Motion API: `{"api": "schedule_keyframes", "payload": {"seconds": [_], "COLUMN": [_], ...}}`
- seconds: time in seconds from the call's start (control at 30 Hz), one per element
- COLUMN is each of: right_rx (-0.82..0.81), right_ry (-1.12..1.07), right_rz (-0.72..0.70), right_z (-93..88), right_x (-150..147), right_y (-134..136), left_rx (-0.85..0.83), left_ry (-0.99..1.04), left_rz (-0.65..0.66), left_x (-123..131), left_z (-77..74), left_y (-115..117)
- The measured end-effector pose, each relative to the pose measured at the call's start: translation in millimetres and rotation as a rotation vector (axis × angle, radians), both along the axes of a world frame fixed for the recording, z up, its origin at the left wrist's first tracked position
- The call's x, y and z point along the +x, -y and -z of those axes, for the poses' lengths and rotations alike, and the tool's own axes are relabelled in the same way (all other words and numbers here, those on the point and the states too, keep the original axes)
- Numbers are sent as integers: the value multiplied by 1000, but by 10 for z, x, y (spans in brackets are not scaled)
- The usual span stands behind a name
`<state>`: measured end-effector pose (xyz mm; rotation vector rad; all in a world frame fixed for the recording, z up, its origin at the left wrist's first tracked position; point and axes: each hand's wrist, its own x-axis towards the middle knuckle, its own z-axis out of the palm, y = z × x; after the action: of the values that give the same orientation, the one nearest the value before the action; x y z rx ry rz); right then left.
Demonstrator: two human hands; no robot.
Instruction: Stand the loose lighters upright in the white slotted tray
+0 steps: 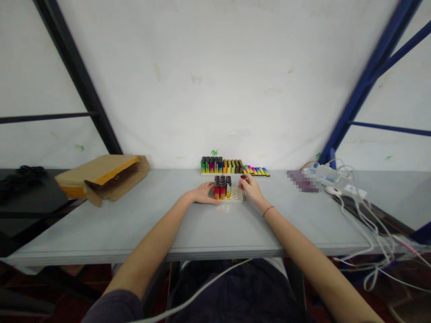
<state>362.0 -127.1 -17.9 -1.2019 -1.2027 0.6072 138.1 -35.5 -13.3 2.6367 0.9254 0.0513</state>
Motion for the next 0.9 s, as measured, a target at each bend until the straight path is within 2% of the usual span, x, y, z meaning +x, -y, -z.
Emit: {"api": "schedule_keyframes", "payload": {"seconds": [0.1, 0.23, 0.37, 0.43, 0.6, 0.83, 0.9], "right_rx": [62, -115, -120, -88, 88, 245, 256], "right_ry": [60, -64, -27, 52, 244, 615, 643], "right_rz": [-89, -324, -387, -375, -228, -223, -120], "right_z": [-102, -156, -123, -105, -102, -180, -167], "right_x": [112, 171, 88, 40, -23, -102, -7], "right_y": [54, 143, 167, 156, 161, 219, 136], "left_rx": [-3, -9, -10, -11, -18, -2, -3], "left_ry": [6, 2, -2, 1, 23, 22, 23], "left_rz": [2, -11, -11, -7, -11, -5, 1], "left_x": [-1, -2, -2, -3, -8, -2, -1], "left_z": [0, -9, -26, -34, -30, 7, 3], "left_y": [2, 20, 37, 43, 48, 21, 21]}}
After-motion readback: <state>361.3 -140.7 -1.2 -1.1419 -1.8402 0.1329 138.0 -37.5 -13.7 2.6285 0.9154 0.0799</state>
